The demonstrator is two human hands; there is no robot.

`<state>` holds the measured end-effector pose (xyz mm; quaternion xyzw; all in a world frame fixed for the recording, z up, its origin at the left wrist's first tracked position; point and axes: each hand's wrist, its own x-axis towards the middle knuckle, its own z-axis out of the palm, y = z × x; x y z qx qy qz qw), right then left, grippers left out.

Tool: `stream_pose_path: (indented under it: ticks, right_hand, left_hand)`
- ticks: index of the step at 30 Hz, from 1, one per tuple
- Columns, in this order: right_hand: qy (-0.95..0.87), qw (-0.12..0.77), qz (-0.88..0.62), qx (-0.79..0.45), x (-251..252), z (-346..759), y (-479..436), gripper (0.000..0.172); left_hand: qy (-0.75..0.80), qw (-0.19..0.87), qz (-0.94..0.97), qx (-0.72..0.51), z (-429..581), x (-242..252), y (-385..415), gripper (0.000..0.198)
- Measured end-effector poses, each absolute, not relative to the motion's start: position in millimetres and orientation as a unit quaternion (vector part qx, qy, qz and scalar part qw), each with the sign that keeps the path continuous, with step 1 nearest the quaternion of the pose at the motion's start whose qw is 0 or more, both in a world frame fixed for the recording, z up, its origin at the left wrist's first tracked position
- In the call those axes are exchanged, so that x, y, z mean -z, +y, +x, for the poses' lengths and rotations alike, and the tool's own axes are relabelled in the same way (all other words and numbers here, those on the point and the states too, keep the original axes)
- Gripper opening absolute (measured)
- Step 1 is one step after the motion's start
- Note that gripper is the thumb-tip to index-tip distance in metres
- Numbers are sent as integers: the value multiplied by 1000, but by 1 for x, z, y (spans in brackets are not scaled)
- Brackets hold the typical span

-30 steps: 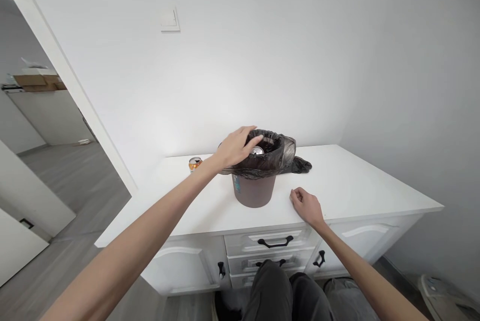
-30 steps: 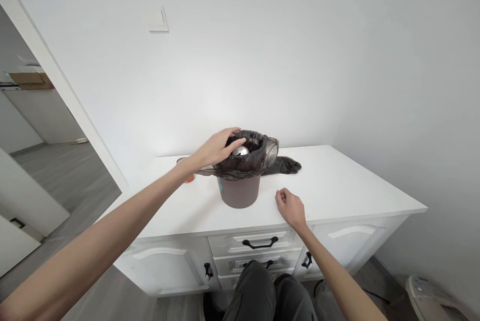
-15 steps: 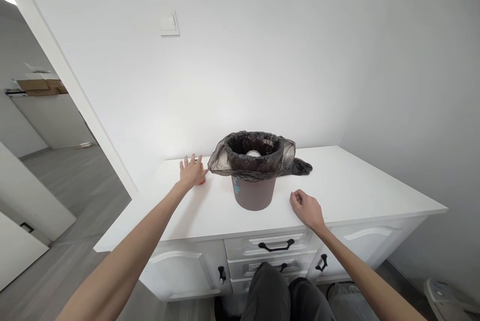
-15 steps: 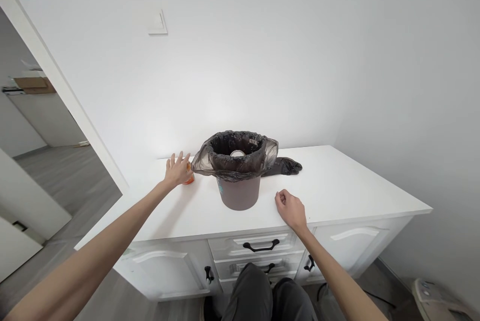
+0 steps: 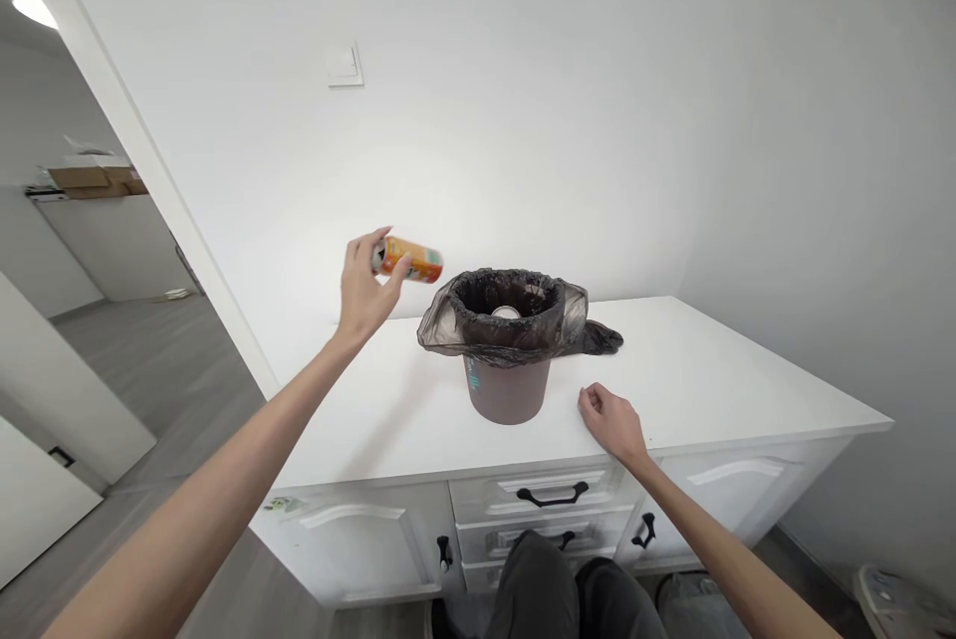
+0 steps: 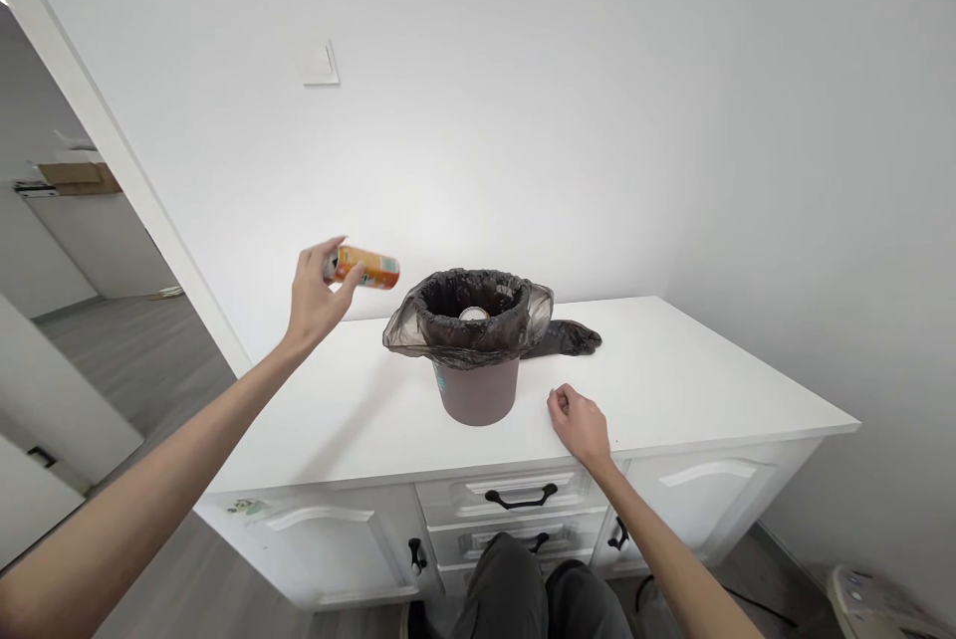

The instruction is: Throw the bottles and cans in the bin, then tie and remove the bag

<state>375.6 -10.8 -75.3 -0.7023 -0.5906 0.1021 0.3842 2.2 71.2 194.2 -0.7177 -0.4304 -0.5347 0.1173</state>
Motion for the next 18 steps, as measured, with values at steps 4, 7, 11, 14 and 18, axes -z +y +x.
stream_pose_path:
  ticks: [4,7,11,14,18]
  right_hand:
    - [-590,385,-702,-101,76,376,-11,32]
    - [-588,392,-700,-103,76,377,-11,33]
    - [-590,398,-695,-101,77,379,-10,32]
    - [-591,401,-692,-102,77,379,-10,31]
    - [-589,411,-687,-114,75,380,-12,32]
  left_hand:
    - [-348,66,-779,518,67,-220,42,41]
    - [-353,26,-818,453,104,-215,35,38]
    - [-383,-7,-851,359,130,-203,51,42]
    - [-393,-16,-883,256,135,-197,69,51]
    - [-389,3,-875,288,124,-190,87,57]
